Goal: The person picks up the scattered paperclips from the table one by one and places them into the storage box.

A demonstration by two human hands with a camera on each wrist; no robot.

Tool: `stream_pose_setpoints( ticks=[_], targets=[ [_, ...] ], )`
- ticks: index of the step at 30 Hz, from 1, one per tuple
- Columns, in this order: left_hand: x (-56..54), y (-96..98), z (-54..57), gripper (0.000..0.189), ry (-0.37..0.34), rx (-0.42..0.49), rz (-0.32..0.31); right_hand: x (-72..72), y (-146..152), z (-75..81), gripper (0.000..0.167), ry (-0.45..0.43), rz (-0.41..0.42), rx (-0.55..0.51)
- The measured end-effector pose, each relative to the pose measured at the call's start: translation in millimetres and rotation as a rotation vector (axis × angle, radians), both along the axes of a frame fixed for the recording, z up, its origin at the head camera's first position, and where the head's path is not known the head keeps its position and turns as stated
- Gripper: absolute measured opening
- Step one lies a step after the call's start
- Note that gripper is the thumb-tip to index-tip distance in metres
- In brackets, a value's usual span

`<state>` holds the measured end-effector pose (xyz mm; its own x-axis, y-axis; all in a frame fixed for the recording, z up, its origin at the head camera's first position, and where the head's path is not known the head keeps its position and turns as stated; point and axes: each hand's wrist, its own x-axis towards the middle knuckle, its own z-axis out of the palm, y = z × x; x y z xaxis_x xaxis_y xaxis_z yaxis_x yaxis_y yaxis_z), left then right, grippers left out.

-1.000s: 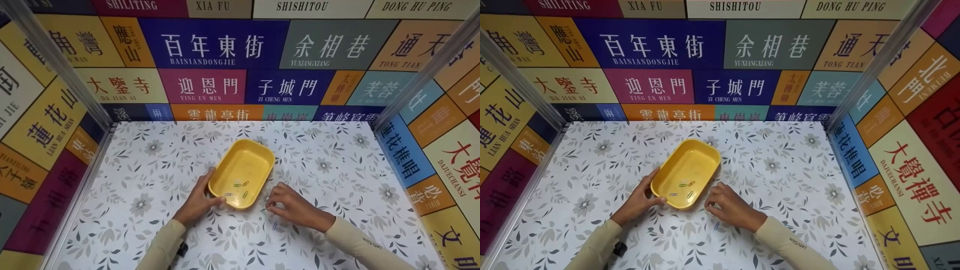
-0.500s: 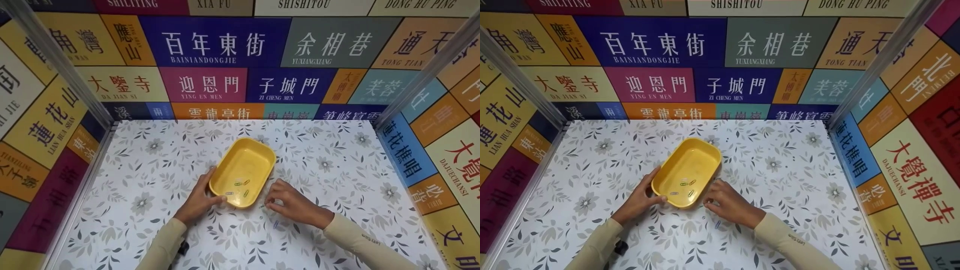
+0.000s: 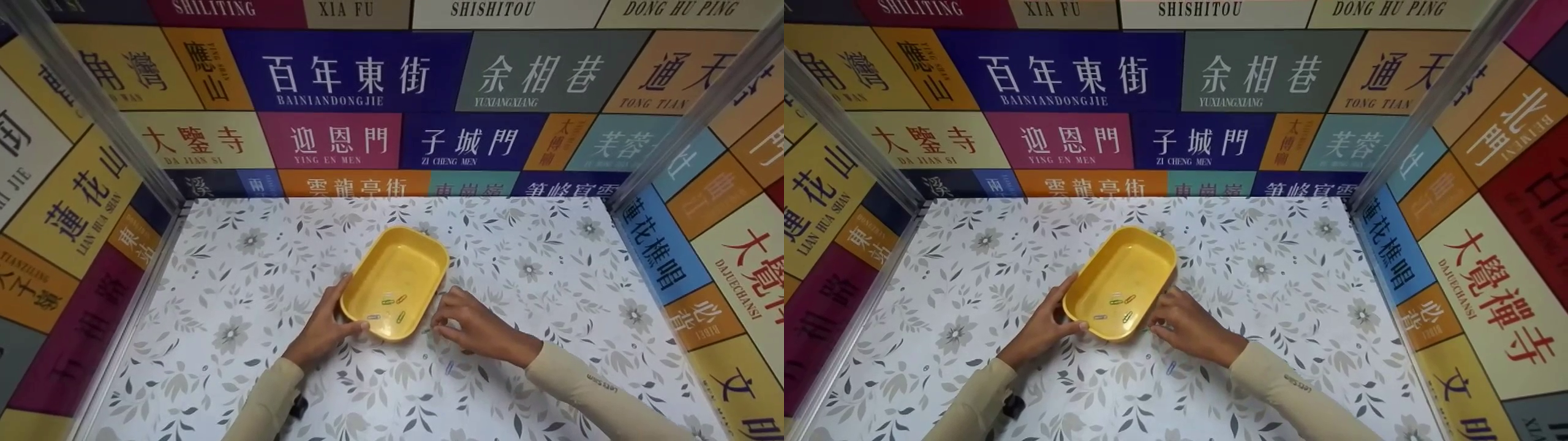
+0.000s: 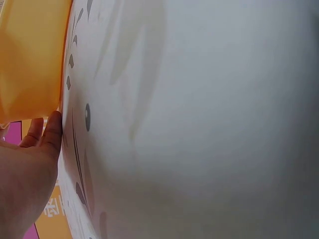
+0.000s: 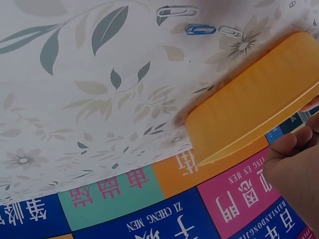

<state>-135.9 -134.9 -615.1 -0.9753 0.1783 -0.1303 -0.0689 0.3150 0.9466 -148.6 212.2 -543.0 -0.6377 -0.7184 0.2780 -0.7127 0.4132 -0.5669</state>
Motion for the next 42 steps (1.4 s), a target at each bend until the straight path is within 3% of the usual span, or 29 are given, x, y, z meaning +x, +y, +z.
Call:
stream_pose_setpoints(
  ticks=[15, 24, 34, 42],
  targets=[
    [-1.1, -0.4, -0.8, 0.113, 0.006, 0.001, -0.005, -8.4, -12.8, 6.6, 0.002, -0.076, -0.027, 0.044],
    [0.1, 0.3, 0.9, 0.113, -0.01, -0.017, 0.002, -12.2, -17.6, 2.9, 0.002, -0.019, 0.004, 0.014],
    [-0.7, 0.6, 1.3, 0.113, -0.012, -0.031, 0.006, -16.1, -21.4, 2.8, 0.006, -0.032, -0.008, 0.064],
    [-0.2, -1.7, -0.2, 0.113, 0.011, -0.019, -0.015, -22.8, -24.3, -2.6, 0.004, 0.056, 0.03, 0.091]
  ],
)
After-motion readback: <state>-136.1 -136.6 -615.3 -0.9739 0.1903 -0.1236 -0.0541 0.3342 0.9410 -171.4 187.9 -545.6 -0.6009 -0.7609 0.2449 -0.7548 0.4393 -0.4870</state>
